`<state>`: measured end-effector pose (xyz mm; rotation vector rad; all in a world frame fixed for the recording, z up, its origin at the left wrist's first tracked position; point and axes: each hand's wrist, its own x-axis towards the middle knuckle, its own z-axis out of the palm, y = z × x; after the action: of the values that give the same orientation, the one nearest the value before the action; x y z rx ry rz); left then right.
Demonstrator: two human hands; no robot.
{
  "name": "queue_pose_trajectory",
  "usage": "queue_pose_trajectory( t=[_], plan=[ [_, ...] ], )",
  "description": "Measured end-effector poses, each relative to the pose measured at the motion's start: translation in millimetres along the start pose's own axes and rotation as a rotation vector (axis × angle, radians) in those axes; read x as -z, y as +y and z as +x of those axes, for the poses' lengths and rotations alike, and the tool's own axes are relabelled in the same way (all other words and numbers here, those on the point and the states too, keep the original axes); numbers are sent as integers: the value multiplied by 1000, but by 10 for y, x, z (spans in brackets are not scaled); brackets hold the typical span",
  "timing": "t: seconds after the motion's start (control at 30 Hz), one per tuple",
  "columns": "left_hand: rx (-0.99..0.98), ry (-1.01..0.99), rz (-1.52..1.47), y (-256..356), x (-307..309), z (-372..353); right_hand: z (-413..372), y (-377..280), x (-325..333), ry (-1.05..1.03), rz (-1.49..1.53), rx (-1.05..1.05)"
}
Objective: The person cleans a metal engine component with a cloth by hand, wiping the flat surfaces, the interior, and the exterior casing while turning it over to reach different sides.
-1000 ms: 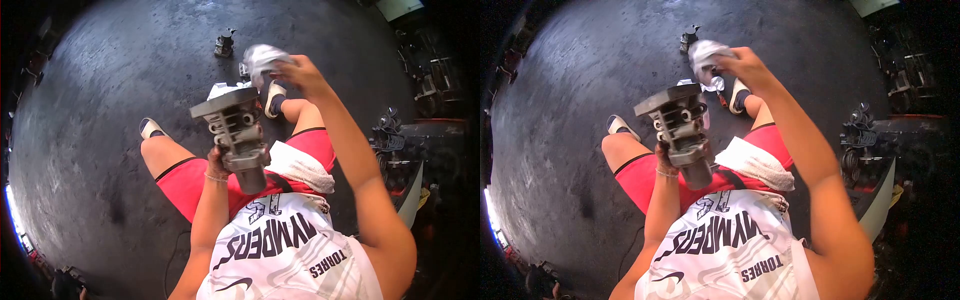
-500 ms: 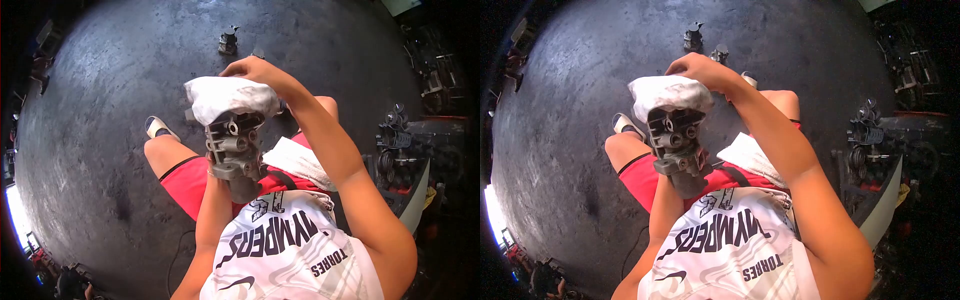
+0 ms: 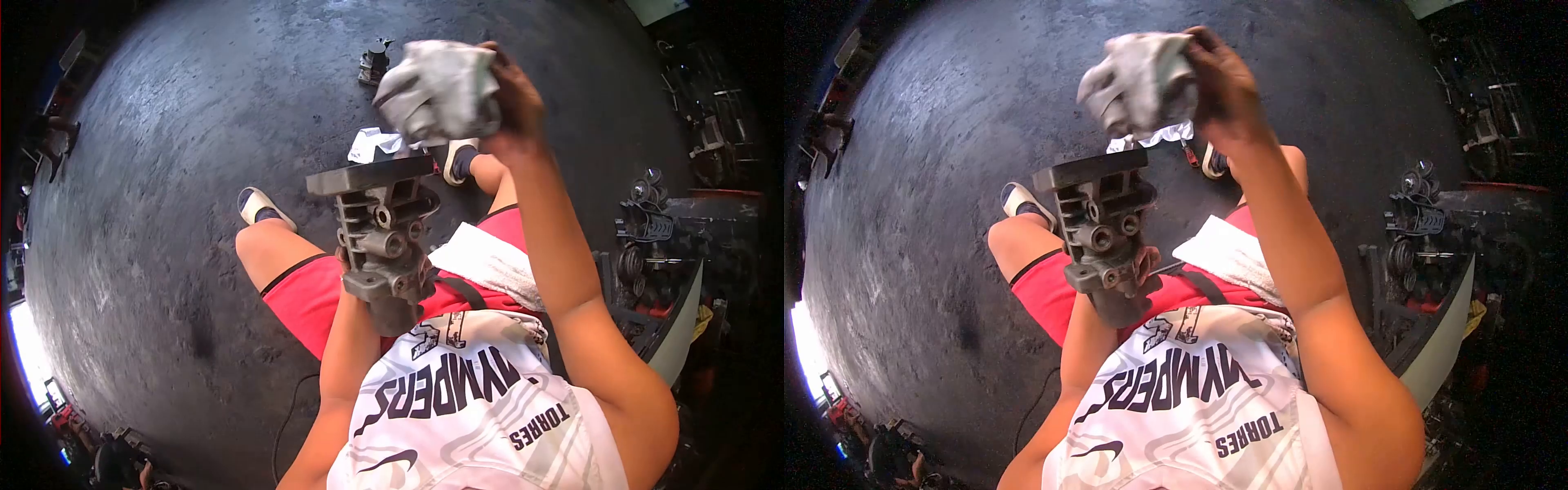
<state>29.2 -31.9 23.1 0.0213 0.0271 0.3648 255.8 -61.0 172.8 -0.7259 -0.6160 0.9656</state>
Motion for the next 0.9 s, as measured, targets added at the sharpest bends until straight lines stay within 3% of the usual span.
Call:
queue_pose_trajectory(
  t=[0.07, 0.13, 0.17, 0.2, 0.23, 0.3, 0.37, 0.43, 0.47, 0.57, 0.6, 0.7, 0.77, 0.8, 0.87, 0.9],
  plan=[
    [-14, 28, -13, -43, -1, 8, -156, -176, 46, -256, 159, -154],
    [-26, 54, -16, -59, -13, 31, -331, 59, -73, -397, -340, 25],
    [-38, 63, -17, -61, -21, 48, -468, 253, -244, -481, -719, 290],
    [-46, 72, -14, -60, -28, 62, -637, 380, -497, -434, -1103, 290],
    [-56, 89, -8, -61, -46, 58, -717, 571, -549, -313, -1193, 441],
    [-82, 116, -8, -58, -81, 51, -699, 898, -517, -41, -605, 320],
    [-110, 141, -7, -61, -96, 44, -760, 963, -470, 97, -195, 111],
    [-134, 163, 1, -60, -119, 42, -766, 797, -412, -90, -221, -120],
    [-142, 172, 6, -67, -131, 37, -752, 745, -394, -84, -217, -117],
    [-165, 216, 21, -92, -161, 27, -674, 493, -381, -135, -641, -215],
    [-180, 235, 27, -91, -172, 34, -639, 500, -357, -117, -535, -250],
    [-204, 289, 33, -97, -190, 40, -556, 386, -327, -194, -627, -381],
    [-154, 216, 21, -81, -156, 41, -464, 176, -500, -433, -1153, -209],
    [-122, 176, 12, -86, -158, 25, -481, 184, -513, -425, -1146, -210],
    [-60, 103, 0, -86, -165, -6, -524, 195, -532, -502, -1376, 144],
    [-32, 77, -2, -83, -159, -17, -533, 185, -527, -510, -1396, 148]
  ],
)
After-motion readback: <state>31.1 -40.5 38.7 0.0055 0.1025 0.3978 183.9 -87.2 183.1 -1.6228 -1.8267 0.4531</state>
